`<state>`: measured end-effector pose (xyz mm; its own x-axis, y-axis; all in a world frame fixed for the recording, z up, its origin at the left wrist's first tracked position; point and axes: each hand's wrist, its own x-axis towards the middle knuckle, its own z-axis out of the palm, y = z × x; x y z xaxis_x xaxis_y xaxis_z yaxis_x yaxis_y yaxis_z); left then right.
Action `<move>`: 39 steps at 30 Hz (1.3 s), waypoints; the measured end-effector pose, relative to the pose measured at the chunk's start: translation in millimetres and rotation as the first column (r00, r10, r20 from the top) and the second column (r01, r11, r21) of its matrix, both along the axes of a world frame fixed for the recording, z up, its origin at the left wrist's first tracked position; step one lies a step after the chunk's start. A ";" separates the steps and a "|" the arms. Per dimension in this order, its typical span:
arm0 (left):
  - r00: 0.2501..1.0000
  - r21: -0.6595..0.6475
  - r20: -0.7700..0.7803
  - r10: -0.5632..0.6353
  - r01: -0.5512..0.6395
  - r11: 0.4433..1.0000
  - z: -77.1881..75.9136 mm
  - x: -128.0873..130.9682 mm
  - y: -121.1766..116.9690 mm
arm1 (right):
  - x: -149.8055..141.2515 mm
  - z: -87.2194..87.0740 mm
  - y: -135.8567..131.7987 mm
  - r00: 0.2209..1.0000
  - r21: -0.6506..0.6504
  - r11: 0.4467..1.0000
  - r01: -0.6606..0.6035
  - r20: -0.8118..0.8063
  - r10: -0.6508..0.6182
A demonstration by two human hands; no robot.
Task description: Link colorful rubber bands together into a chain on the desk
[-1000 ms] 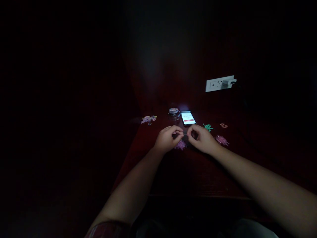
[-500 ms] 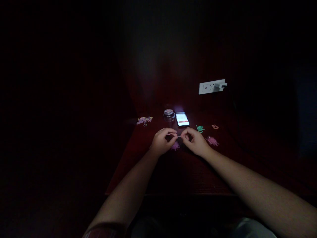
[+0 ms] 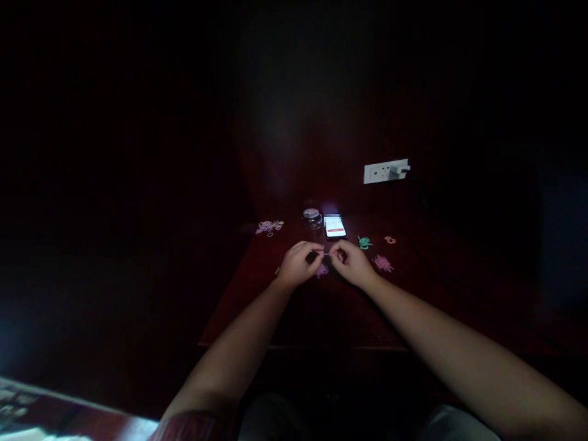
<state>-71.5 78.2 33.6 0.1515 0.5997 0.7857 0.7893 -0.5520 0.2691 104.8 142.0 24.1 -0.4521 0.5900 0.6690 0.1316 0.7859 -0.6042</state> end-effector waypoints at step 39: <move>0.989 -0.091 -0.076 -0.126 0.119 0.989 1.7 -10.6 7.3 | 5.0 -0.5 15.3 0.981 -0.053 0.983 -0.175 0.077 0.179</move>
<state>-82.1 85.5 35.4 0.2895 0.6371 0.7143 0.7380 -0.6238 0.2573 109.8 157.4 23.6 -0.6036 0.5253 0.5998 0.0430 0.7726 -0.6334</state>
